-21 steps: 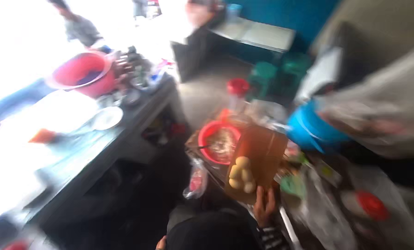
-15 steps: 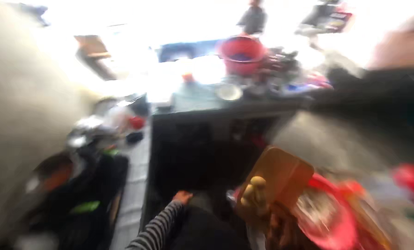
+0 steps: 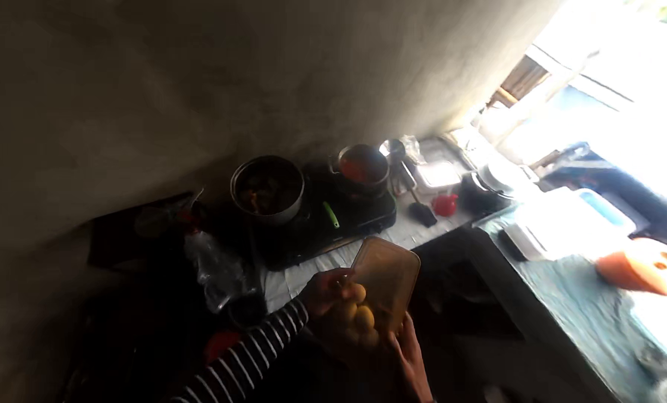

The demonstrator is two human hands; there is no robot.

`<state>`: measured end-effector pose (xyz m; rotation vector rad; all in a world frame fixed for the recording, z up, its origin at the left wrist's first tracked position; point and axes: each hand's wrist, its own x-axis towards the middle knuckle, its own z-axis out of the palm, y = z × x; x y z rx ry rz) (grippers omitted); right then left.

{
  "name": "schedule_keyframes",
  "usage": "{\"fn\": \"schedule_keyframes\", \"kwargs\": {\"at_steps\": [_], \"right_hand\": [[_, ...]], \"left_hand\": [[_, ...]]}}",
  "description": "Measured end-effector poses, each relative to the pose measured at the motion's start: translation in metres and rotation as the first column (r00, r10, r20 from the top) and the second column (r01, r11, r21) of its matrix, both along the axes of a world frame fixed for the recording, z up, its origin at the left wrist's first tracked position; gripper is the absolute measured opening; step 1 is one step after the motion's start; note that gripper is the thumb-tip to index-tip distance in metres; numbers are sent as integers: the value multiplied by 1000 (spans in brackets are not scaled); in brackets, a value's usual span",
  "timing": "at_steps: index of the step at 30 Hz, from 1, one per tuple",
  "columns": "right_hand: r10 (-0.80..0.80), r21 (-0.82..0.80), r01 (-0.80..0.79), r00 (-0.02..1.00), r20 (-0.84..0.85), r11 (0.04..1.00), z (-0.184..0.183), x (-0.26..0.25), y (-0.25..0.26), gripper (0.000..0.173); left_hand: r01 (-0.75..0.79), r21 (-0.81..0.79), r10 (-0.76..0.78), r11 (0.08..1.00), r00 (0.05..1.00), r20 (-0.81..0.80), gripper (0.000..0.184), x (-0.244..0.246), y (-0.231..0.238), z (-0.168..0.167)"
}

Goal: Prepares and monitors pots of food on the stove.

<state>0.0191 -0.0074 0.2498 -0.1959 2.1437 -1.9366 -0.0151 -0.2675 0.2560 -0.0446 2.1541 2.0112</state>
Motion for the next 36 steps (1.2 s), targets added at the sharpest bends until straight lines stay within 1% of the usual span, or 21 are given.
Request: {"fn": "schedule_keyframes", "kwargs": {"at_steps": [2, 3, 4, 6, 8, 9, 11, 13, 15, 17, 19, 21, 23, 25, 26, 27, 29, 31, 33, 36], "right_hand": [[185, -92, -185, 983, -8, 978, 4, -40, -27, 90], [267, -154, -265, 964, -8, 952, 11, -59, -43, 85], [337, -219, -330, 941, -8, 918, 20, -75, -62, 82], [427, -296, -417, 903, -32, 859, 40, -105, -100, 77], [478, -320, -478, 874, -85, 818, 58, -137, -138, 76], [477, -295, -486, 872, -106, 823, 68, -151, -156, 74], [468, -237, -487, 873, -135, 841, 86, -175, -190, 72], [470, -152, -494, 866, -170, 856, 98, -197, -222, 72], [485, -80, -506, 854, -186, 859, 107, -219, -253, 74], [495, 20, -501, 846, -199, 865, 109, -236, -283, 77], [505, 183, -473, 835, -220, 862, 104, -251, -308, 80], [534, 367, -431, 807, -253, 824, 97, -263, -326, 83], [583, 530, -382, 761, -285, 757, 93, -267, -339, 85], [619, 618, -351, 729, -290, 703, 92, -266, -348, 85], [631, 648, -339, 721, -286, 682, 92, -264, -352, 85], [640, 675, -329, 717, -276, 661, 92, -263, -354, 86], [645, 699, -319, 717, -264, 640, 90, -261, -357, 90], [658, 708, -309, 696, -287, 635, 84, -261, -359, 93], [669, 715, -306, 682, -295, 628, 80, -260, -360, 95], [681, 739, -298, 674, -286, 605, 82, -257, -359, 94]], "left_hand": [[-101, 19, 101, 995, 994, -48, 75, -5, -33, 10], [-181, 46, 184, 982, 979, -87, 72, -7, -47, 17], [-265, 81, 274, 961, 954, -124, 64, -7, -61, 26], [-433, 145, 453, 890, 878, -155, 49, -5, -90, 42], [-598, 206, 630, 775, 758, -170, 44, 3, -123, 49], [-669, 224, 703, 709, 696, -148, 43, 11, -139, 50], [-792, 197, 813, 578, 578, -61, 40, 36, -164, 46], [-874, 161, 879, 459, 473, 61, 39, 71, -179, 33], [-931, 128, 914, 342, 361, 185, 37, 109, -183, 17], [-962, 68, 922, 265, 273, 276, 38, 148, -179, -6], [-977, -4, 911, 214, 198, 361, 41, 183, -170, -31], [-987, -52, 891, 153, 115, 440, 43, 209, -159, -55], [-992, -73, 870, 101, 53, 490, 43, 222, -147, -70], [-992, -79, 855, 94, 40, 517, 44, 226, -135, -76], [-990, -89, 853, 112, 50, 520, 43, 226, -130, -79], [-985, -90, 849, 145, 78, 522, 43, 225, -127, -80], [-962, -106, 847, 250, 164, 506, 42, 223, -123, -84], [-923, -139, 838, 358, 252, 484, 44, 222, -121, -89], [-891, -190, 844, 412, 294, 449, 46, 221, -121, -89], [-864, -234, 851, 445, 327, 411, 46, 216, -123, -88]]}}
